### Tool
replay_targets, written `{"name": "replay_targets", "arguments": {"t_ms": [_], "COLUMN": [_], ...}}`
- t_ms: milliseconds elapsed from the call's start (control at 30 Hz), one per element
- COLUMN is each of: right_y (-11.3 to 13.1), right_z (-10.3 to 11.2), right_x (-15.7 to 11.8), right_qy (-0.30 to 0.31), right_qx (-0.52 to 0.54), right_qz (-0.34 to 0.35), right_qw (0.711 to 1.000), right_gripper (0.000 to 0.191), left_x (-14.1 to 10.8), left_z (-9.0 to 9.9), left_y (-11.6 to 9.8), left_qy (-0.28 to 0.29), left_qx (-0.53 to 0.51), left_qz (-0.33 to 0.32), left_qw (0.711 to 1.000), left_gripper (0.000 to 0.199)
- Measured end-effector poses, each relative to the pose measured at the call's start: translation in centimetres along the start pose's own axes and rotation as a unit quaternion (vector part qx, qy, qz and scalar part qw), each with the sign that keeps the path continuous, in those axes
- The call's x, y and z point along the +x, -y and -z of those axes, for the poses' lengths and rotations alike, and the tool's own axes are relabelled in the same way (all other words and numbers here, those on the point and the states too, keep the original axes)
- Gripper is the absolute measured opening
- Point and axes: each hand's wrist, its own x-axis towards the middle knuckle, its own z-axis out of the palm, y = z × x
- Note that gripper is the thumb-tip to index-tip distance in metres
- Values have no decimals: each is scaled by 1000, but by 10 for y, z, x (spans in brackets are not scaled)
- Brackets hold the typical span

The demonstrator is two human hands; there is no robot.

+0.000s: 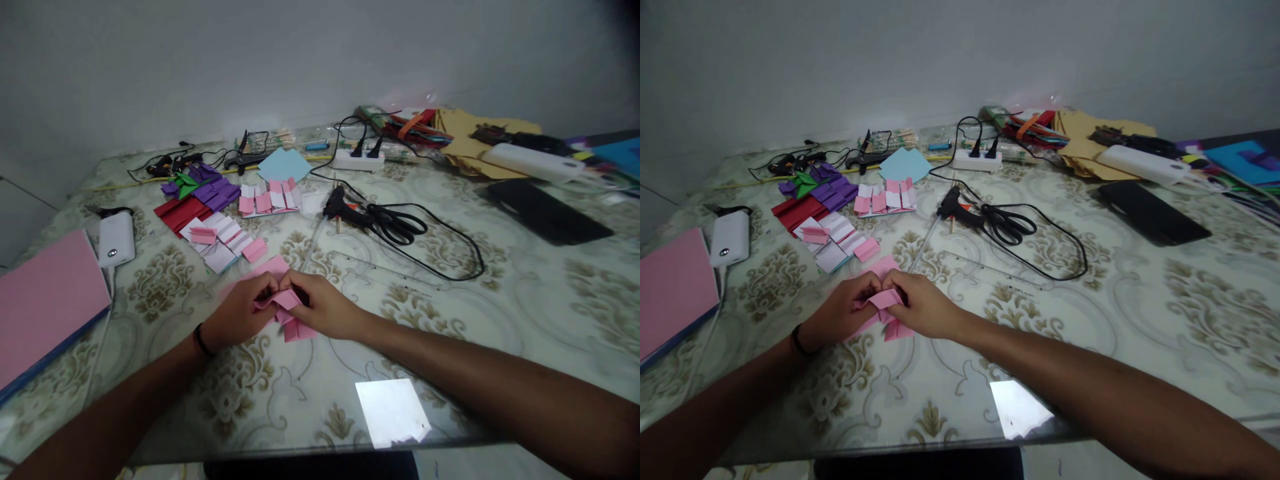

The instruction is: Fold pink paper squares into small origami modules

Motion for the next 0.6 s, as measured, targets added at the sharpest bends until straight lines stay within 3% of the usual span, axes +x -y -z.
{"name": "replay_targets", "arguments": {"t_ms": [600], "right_y": [1], "right_z": [1], "right_x": [0], "right_qy": [5], "right_qx": [-10], "right_qz": [-4], "right_qw": [1000], "right_gripper": [12], "left_x": [1], "left_z": [0], "left_y": [-2], "left_qy": [5], "left_qx": [-3], "left_qz": [10], "left_qw": [1000], "left_gripper": [7]}}
